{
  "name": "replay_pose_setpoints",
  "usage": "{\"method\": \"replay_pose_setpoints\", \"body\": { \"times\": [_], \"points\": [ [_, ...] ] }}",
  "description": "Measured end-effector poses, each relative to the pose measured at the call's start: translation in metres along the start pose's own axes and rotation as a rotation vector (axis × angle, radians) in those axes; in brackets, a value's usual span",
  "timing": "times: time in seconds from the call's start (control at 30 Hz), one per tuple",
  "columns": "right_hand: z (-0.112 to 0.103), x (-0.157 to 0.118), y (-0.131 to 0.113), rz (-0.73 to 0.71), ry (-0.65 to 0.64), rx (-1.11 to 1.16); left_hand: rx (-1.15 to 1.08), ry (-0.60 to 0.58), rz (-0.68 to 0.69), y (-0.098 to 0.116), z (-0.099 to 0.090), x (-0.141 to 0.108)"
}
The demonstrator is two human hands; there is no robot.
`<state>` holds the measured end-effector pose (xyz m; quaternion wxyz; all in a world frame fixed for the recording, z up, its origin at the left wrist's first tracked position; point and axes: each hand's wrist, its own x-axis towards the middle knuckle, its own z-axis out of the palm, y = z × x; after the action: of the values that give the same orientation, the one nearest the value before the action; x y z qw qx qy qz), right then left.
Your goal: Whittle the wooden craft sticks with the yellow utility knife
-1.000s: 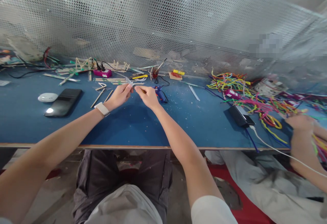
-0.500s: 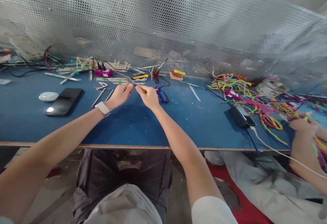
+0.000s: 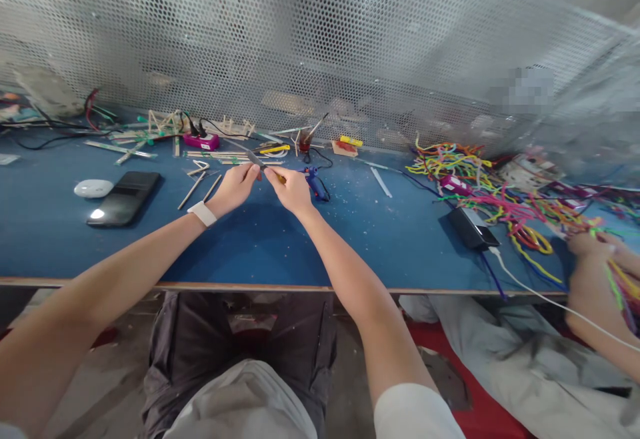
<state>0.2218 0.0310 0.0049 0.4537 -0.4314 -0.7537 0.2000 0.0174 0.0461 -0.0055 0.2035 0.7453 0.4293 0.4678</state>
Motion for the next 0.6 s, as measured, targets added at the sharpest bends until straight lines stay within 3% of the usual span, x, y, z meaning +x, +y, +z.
{"method": "replay_pose_setpoints", "body": {
  "times": [0.2, 0.5, 0.6],
  "points": [
    [-0.0010, 0.0000, -0.0007, 0.027, -0.012, 0.018, -0.010, 0.013, -0.001, -0.0009, -0.0006, -0.0010],
    [-0.0025, 0.0009, -0.0003, 0.045, -0.020, 0.050, -0.231, -0.014, -0.021, -0.0065, 0.0046, -0.0001],
    [-0.0045, 0.0015, -0.0001, 0.051, -0.084, 0.046, -0.254, -0.018, -0.022, -0.0068, 0.0058, 0.0001]
  ]
}}
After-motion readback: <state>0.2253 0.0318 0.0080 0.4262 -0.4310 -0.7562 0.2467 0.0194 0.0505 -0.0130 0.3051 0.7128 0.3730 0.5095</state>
